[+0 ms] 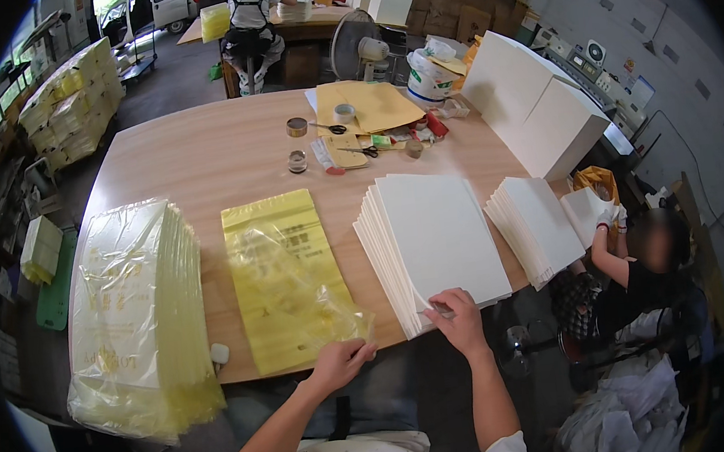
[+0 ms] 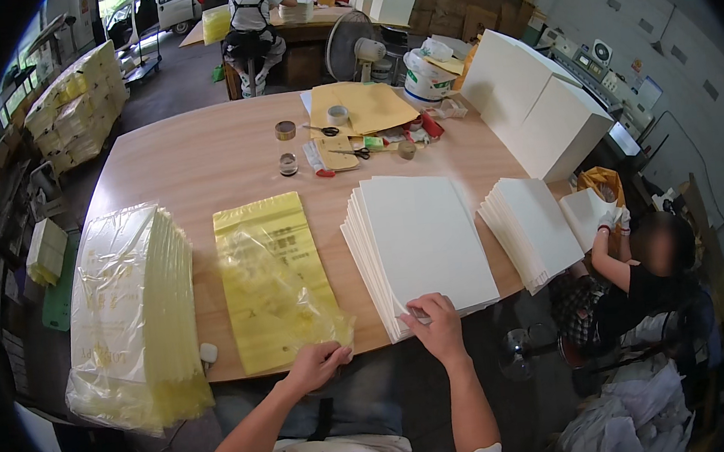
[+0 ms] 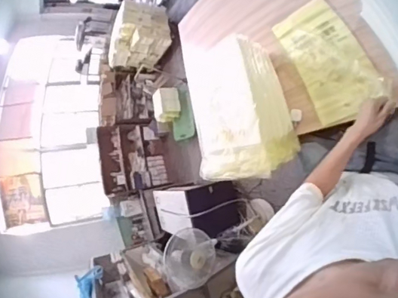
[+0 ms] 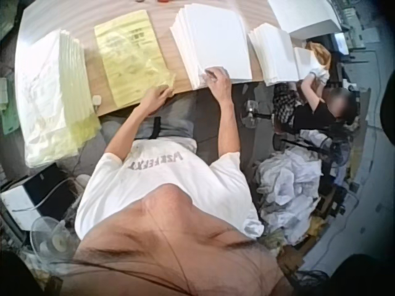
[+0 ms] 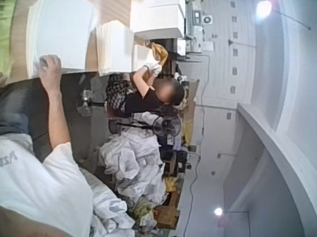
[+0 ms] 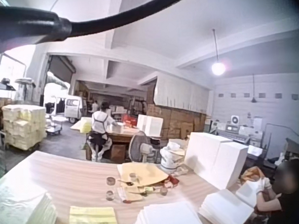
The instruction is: The person repeatedly picks up white rectangular sheets and inserts them into yellow plastic bags on a table. The person then places the filled bags into a stack. The task continues throughout the clip.
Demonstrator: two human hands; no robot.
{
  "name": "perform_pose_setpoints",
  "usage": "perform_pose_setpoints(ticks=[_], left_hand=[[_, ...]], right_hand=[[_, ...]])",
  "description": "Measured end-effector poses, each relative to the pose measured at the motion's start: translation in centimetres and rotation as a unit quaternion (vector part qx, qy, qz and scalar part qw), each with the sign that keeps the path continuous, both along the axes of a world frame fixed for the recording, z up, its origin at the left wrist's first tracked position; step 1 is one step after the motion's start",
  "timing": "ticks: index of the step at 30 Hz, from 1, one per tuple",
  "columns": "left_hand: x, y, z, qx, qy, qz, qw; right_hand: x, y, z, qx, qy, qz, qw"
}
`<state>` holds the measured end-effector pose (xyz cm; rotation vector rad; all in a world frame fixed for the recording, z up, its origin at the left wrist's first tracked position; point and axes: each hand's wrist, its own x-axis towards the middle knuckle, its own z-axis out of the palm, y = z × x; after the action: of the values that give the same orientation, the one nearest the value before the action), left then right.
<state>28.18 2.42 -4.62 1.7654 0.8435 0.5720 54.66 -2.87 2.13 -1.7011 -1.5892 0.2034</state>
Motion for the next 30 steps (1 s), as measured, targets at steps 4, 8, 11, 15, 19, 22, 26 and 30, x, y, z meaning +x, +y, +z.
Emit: perform_pose_setpoints(ticks=[4, 8, 11, 15, 19, 22, 26, 30], left_hand=[[3.9, 2.7, -0.4, -0.340, -0.172, -0.020, 0.924], [6.0, 4.7, 0.8, -0.505, -0.289, 0.033, 0.813], [1.9, 4.0, 1.6, -0.396, -0.173, 0.020, 0.901], [-4.3, 2.9, 2.8, -0.373, -0.143, -0.006, 0.917], [-6.3, 2.3, 4.5, -0.129, 0.004, 0.005, 0.992], [-4.0, 1.0, 8.0, 0.042, 0.210, 0.000, 0.977], [-6.3, 3.2, 5.9, -0.048, 0.101, 0.126, 0.986], [-8.5, 4.7, 5.2, -0.179, -0.010, 0.086, 0.980]], right_hand=[[-3.3, -1.1, 2.6, 0.044, -0.091, -0.048, 0.994], [-5.2, -5.8, 4.3, -0.078, 0.071, 0.128, 0.986], [-1.5, -9.0, 0.2, 0.014, 0.195, -0.155, 0.968], [2.7, -12.2, -6.7, -0.266, 0.617, -0.097, 0.734], [-6.8, -6.2, -4.5, -0.176, 0.607, -0.016, 0.775], [-15.9, -2.7, -4.5, -0.118, 0.257, 0.064, 0.957], [-17.9, -1.7, -1.8, 0.015, 0.087, 0.162, 0.983], [-15.0, -1.3, -1.7, -0.089, 0.464, 0.094, 0.876]])
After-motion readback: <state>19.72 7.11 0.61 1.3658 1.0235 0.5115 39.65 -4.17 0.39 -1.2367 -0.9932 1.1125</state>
